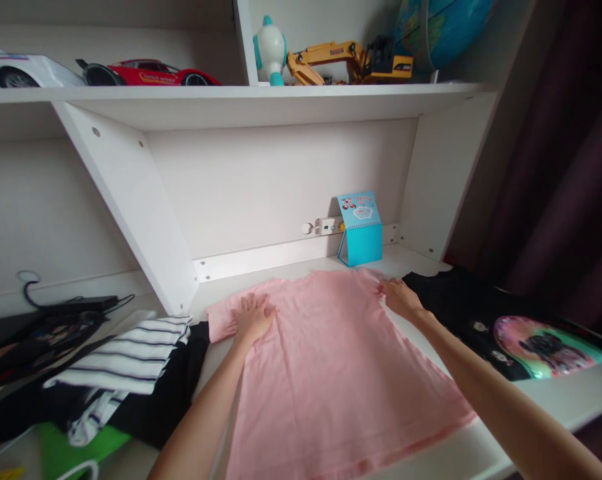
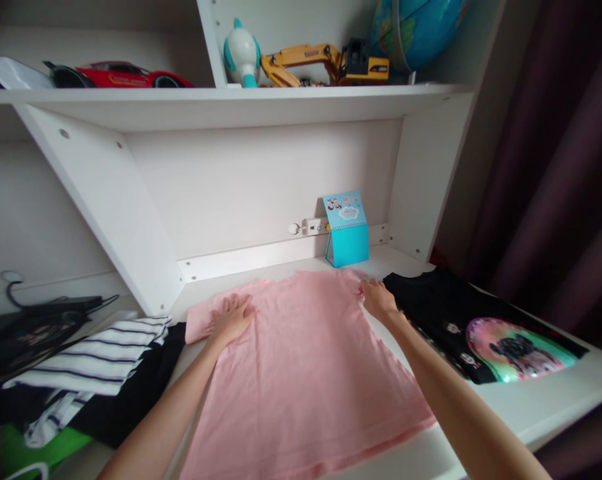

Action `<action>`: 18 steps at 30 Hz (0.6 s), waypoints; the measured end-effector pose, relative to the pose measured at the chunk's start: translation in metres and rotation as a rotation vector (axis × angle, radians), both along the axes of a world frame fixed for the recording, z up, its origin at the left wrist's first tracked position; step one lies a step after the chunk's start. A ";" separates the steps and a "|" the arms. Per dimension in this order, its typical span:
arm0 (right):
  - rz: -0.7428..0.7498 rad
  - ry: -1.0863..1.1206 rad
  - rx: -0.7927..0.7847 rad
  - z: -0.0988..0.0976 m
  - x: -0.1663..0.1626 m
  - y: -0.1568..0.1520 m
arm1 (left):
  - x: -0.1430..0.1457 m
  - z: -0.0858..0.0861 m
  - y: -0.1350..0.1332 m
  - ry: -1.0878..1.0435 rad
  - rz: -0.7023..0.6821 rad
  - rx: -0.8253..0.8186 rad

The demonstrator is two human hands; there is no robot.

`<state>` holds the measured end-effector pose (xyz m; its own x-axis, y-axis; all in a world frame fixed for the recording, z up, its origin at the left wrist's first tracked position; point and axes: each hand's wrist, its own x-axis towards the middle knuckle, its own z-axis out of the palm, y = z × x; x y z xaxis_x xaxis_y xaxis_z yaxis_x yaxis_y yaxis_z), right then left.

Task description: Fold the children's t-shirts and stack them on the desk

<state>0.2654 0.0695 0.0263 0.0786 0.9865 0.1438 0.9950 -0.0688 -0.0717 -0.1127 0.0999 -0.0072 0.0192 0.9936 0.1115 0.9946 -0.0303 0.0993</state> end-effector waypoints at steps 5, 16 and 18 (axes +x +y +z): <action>-0.001 -0.105 -0.067 -0.010 0.014 0.005 | -0.001 -0.001 0.002 -0.013 0.009 -0.013; 0.151 -0.067 0.020 -0.013 -0.037 0.044 | 0.000 -0.001 0.002 -0.024 0.022 -0.048; 0.116 -0.043 -0.010 -0.027 -0.043 0.045 | 0.000 0.000 0.000 -0.016 0.032 -0.046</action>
